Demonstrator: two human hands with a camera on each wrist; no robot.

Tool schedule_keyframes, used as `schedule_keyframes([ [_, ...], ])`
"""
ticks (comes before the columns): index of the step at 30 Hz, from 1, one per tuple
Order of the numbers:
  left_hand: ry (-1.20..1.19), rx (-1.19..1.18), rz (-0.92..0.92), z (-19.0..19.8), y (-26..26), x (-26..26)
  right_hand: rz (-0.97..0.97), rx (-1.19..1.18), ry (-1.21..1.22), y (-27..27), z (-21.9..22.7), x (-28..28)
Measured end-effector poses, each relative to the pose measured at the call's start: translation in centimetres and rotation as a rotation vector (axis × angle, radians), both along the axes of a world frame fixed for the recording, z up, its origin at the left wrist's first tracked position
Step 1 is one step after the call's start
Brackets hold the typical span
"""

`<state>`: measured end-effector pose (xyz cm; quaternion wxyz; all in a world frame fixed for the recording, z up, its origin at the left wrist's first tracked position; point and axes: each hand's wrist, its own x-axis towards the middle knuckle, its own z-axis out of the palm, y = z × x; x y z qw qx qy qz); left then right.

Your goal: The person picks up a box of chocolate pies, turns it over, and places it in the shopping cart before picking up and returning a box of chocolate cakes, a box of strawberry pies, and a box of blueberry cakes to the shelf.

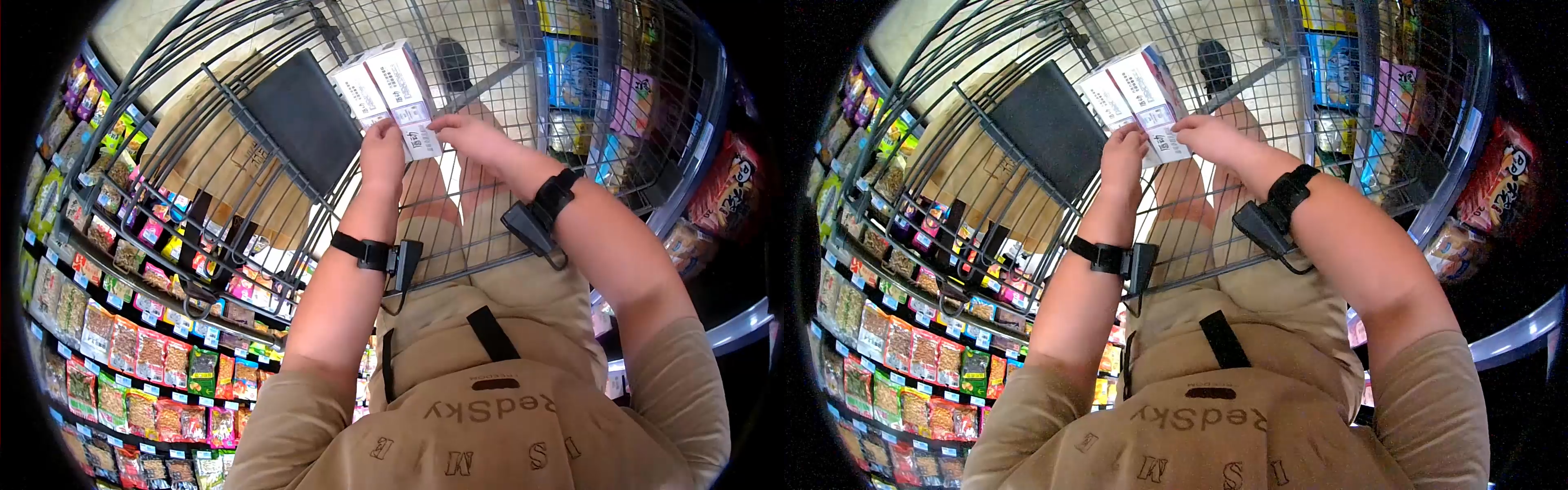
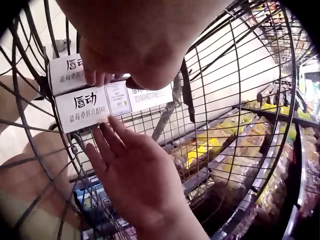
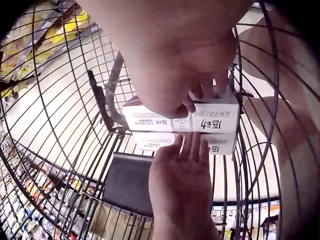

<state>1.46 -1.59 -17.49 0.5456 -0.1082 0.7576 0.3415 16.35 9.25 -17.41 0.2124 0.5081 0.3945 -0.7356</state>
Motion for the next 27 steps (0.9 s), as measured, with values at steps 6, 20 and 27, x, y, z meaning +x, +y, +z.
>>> schedule_keyframes([
  [6,-0.097,-0.002,-0.083,2.5,2.4,0.9,0.012,-0.063,-0.034,1.6,2.2,-0.6],
  [20,0.027,0.074,-0.231,-3.1,5.0,3.5,0.070,0.077,0.015,1.0,-0.2,2.1],
  [27,0.202,-0.187,-0.512,-1.5,7.2,2.9,-0.053,0.006,0.108,1.5,1.1,0.8],
])
